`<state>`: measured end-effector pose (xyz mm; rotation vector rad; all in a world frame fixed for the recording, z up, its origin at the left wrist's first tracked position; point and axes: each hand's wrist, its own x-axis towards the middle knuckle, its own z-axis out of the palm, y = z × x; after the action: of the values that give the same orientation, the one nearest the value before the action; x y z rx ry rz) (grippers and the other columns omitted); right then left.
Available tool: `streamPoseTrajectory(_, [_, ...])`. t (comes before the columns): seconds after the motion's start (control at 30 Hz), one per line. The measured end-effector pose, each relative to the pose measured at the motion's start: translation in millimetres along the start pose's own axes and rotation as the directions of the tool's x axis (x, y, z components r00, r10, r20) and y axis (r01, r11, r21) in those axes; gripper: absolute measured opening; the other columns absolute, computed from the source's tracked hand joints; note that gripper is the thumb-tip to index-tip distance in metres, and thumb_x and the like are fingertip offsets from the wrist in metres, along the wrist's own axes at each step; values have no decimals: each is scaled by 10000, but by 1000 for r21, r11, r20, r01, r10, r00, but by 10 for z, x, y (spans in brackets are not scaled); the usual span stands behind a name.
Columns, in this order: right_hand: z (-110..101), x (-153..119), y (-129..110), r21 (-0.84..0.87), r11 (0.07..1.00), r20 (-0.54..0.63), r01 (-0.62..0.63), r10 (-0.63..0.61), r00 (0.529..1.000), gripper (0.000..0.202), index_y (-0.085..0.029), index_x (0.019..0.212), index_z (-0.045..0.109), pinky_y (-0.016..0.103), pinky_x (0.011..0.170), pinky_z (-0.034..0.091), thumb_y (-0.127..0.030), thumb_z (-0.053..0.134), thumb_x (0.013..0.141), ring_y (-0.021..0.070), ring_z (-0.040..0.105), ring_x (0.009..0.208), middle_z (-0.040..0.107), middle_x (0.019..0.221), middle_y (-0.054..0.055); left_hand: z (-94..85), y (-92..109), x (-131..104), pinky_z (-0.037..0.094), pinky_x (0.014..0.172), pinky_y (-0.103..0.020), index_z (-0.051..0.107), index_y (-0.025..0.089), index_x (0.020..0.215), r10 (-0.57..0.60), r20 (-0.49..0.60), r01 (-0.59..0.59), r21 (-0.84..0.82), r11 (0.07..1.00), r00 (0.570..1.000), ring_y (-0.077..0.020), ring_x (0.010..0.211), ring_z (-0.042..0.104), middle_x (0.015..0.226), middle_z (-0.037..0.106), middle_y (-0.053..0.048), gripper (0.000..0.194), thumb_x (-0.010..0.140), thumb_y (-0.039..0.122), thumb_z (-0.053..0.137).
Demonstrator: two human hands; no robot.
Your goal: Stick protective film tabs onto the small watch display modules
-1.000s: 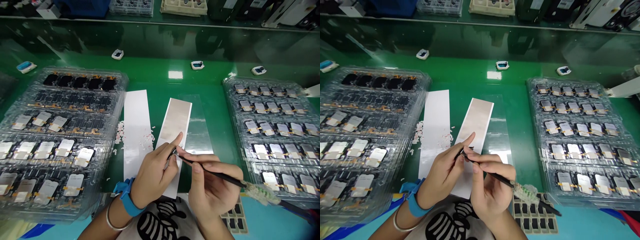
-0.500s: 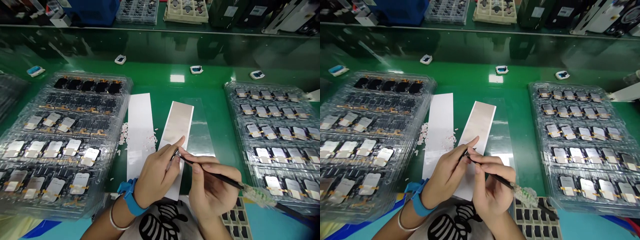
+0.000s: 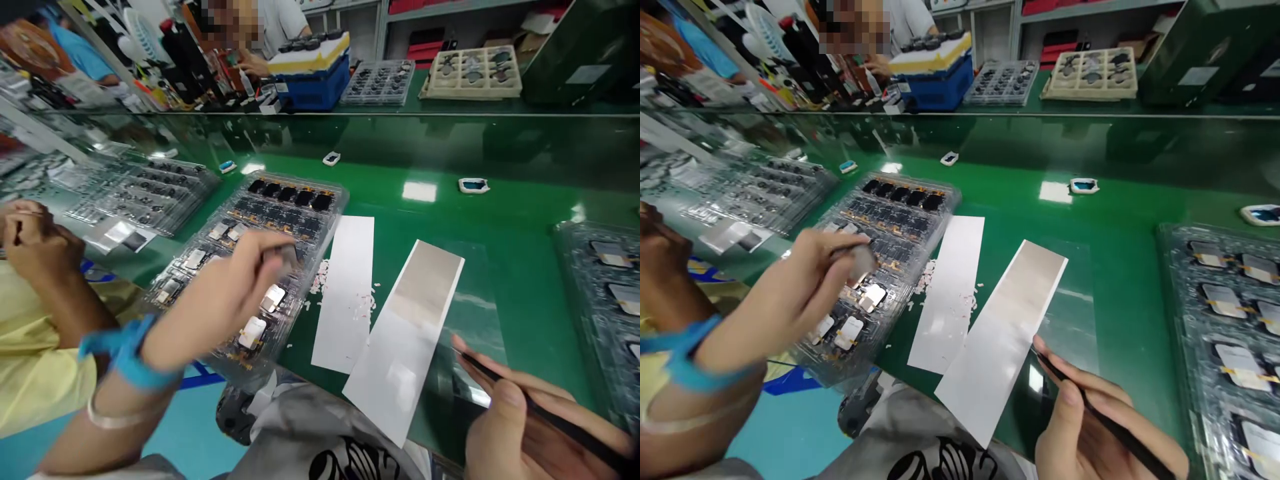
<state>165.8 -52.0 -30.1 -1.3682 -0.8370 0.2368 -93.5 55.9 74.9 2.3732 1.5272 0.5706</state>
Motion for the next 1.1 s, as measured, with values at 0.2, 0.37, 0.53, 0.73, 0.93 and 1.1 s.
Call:
streamPoseTrajectory(0.2, [-8, -40, 61, -57, 998, -20, 9, -10, 1000, 162, -185, 752, 608, 478, 659, 616, -222, 731, 849, 265, 727, 700, 705, 856, 89, -109, -828, 744, 327, 492, -255, 627, 235, 1160, -97, 443, 60, 97, 993, 891, -173, 446, 482, 524, 551, 30, 293, 947, 373, 481])
streamPoseTrajectory(0.37, [-17, -61, 159, -11, 998, -54, 60, -60, 997, 199, -184, 717, 605, 427, 635, 605, -233, 771, 816, 237, 724, 671, 724, 833, 81, -179, -1024, 1084, 393, 572, -254, 583, 219, 1269, -198, 268, 143, 212, 967, 943, -179, 540, 559, 598, 624, 23, 371, 921, 346, 580])
streamPoseTrajectory(0.53, [-7, -28, 189, 0, 997, -1, 81, -81, 997, 170, -207, 777, 589, 432, 602, 633, -163, 748, 818, 260, 735, 678, 722, 809, 74, -111, -1420, 1529, 504, 831, -374, 637, 122, 1152, -381, -113, 397, 301, 867, 918, -244, 943, 646, 1011, 692, -96, 260, 970, 288, 554])
streamPoseTrajectory(0.73, [30, -30, 192, 66, 993, -4, 100, -100, 995, 186, -175, 810, 580, 398, 625, 641, -208, 762, 826, 257, 749, 727, 731, 839, 89, 44, -1594, 1735, 564, 883, -451, 600, 158, 1233, -497, -145, 517, 255, 817, 856, -238, 1046, 650, 1234, 627, -97, 331, 959, 342, 625])
streamPoseTrajectory(0.93, [22, 55, 107, 99, 992, 71, 79, -87, 994, 141, -159, 932, 615, 405, 750, 627, -124, 708, 832, 246, 751, 793, 738, 894, 84, 19, -1071, 1462, 500, 831, -360, 557, 129, 1000, -361, -164, 376, 74, 924, 918, -225, 872, 658, 912, 686, -96, 106, 966, 208, 494])
streamPoseTrajectory(1.1, [-22, 320, -36, 21, 973, 486, 229, -210, 848, 175, -199, 906, 675, 262, 588, 553, -149, 510, 940, 173, 677, 763, 664, 864, 60, 155, -102, 491, 464, 582, -258, 437, 214, 1082, -112, 33, 116, -164, 980, 993, -145, 574, 574, 716, 623, 22, 116, 1003, 270, 372])
